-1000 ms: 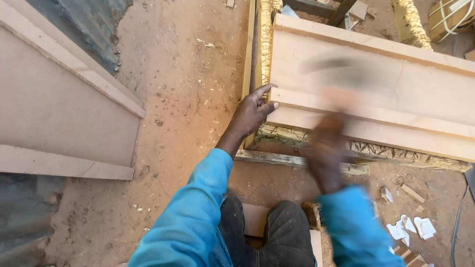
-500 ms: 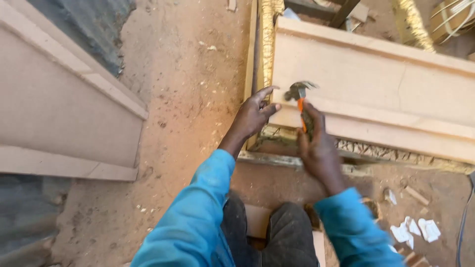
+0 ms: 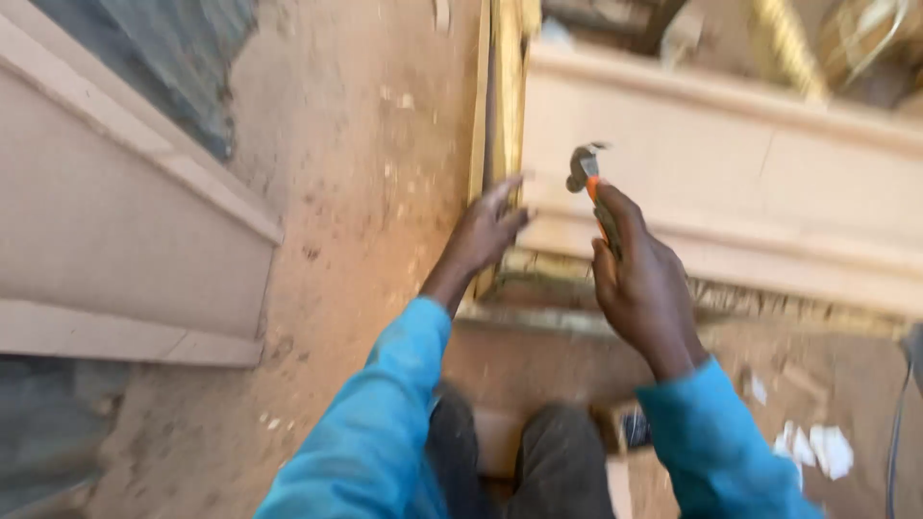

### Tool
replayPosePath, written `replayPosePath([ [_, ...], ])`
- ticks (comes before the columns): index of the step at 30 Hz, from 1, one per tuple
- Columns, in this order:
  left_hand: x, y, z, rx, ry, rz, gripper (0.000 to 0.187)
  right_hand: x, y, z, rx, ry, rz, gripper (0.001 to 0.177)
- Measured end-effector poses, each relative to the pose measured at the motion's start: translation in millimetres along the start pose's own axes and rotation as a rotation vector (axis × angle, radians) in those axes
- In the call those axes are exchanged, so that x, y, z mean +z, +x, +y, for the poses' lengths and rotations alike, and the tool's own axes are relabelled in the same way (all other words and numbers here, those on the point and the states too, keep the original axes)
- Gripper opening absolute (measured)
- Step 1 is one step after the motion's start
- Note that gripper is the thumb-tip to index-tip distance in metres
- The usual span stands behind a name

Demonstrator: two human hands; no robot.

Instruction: Measuring wood and hammering nails into a wooden panel to assemble a furniture component

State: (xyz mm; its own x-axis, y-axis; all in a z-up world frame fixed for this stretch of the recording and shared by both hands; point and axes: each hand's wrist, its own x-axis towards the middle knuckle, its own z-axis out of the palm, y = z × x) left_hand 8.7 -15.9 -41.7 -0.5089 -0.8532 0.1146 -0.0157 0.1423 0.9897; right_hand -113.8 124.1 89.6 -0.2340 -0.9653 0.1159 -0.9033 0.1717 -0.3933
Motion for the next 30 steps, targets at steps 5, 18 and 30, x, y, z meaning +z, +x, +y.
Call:
replayPosePath([
  [5, 2.6, -6.7, -3.5, -0.079, -0.041, 0.027, 0.054, -71.2, -22.3, -30.5, -0.633, 0.145, 0.586, 0.077],
  [18, 23.5, -6.0, -7.6, 0.043, 0.048, 0.14, 0.052, -20.1, -43.2, -0.7, -0.269, 0.18, 0.339, 0.053],
  [30, 27.7, -69.9, 61.3, -0.26, -0.085, 0.245, 0.04, 30.8, -244.9, 154.7, 0.379, 0.41, 0.027, 0.068],
])
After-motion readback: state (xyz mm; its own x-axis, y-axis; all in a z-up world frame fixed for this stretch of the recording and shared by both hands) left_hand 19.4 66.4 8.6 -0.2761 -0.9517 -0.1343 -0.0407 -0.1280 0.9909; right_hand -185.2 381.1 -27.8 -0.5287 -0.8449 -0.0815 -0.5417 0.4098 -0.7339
